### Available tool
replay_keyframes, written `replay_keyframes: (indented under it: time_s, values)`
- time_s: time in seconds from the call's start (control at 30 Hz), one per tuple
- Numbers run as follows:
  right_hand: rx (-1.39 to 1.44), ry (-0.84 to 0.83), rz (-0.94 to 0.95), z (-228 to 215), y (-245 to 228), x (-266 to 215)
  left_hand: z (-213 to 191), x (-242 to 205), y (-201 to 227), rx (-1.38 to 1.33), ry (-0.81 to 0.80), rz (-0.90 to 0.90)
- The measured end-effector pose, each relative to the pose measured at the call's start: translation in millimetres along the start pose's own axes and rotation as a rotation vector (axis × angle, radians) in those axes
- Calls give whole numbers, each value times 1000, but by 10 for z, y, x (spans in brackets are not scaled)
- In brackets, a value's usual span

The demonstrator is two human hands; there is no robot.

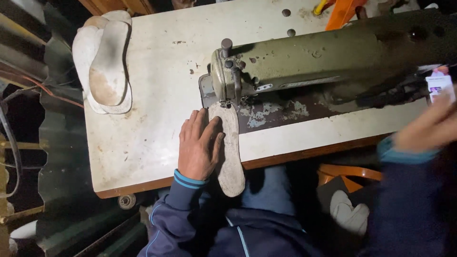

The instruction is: Stitching the edges of a shoe insole using an industrial sewing machine.

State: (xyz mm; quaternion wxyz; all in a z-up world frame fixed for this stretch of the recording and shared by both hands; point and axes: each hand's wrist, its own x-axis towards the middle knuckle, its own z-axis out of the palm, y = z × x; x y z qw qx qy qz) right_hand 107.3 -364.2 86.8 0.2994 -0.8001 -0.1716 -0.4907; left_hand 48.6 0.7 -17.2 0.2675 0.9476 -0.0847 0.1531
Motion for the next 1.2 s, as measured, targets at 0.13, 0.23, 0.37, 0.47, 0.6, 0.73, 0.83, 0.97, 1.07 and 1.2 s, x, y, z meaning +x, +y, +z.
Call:
replay_keyframes:
  time_s: [0.13,0.23,0.37,0.47,0.6,0.73,0.83,0.97,1.07,1.2]
  values:
    - [85,-270,-83,332,-317,-909,41,-3,9,12,-11,-50]
    - [127,-530,-299,627,-854,-1213,41,-9,13,13,-8,-51]
    - [155,-680,-339,746,-1059,-1290,-23,0,46,-22,-8,-58]
    - [168,-753,-332,791,-1087,-1287,-23,-8,37,-41,0,-73]
    - [170,-821,-298,832,-1107,-1321,-26,-2,34,-61,8,-64]
    - [156,-847,-289,842,-1122,-1278,-58,1,56,-110,11,-74]
    - [166,-919,-273,850,-1103,-1262,-51,-5,38,-123,19,-74]
    - [160,-943,-269,885,-1112,-1213,-46,-10,18,-145,20,-81]
    - [153,-951,-260,918,-1131,-1194,-36,-21,-7,-138,23,-77]
    - [131,-937,-243,954,-1160,-1155,-51,-11,-7,-162,34,-70]
